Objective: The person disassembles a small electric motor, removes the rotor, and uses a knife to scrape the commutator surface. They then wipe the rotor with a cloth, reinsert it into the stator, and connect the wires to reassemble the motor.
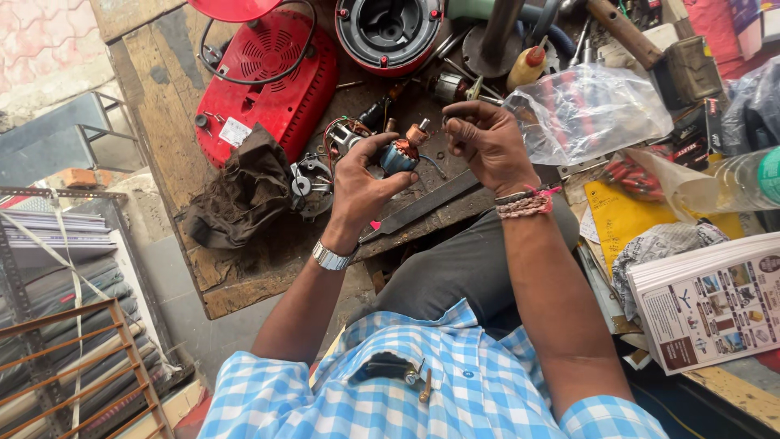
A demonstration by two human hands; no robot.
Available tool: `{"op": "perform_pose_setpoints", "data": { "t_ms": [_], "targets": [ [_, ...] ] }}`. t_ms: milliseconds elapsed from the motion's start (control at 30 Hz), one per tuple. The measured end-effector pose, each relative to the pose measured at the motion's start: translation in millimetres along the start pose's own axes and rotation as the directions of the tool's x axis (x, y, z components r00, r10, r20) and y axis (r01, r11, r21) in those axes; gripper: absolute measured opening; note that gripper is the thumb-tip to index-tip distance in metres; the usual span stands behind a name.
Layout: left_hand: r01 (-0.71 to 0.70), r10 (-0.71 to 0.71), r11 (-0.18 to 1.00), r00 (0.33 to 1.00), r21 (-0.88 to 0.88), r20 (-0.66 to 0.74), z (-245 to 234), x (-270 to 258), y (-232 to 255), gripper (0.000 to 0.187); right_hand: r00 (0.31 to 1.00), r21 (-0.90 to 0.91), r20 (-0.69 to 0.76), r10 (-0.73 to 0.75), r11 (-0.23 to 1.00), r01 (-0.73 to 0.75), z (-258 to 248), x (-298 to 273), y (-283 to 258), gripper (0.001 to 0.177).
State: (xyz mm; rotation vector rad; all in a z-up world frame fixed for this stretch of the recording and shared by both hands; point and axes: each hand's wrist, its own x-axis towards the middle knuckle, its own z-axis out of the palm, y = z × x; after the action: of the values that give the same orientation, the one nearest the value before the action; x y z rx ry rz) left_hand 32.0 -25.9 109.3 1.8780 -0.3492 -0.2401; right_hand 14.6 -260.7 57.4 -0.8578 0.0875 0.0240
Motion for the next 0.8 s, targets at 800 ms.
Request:
{"op": "perform_pose_setpoints", "data": {
  "t_ms": [800],
  "targets": [
    [-0.142,0.112,0.973,0.980,0.183,0.164,-16,4,21,0.062,0.974,-0.232,0.225,-0.014,0.970,0.068,5,-3,-9,0.025]
  ]
}}
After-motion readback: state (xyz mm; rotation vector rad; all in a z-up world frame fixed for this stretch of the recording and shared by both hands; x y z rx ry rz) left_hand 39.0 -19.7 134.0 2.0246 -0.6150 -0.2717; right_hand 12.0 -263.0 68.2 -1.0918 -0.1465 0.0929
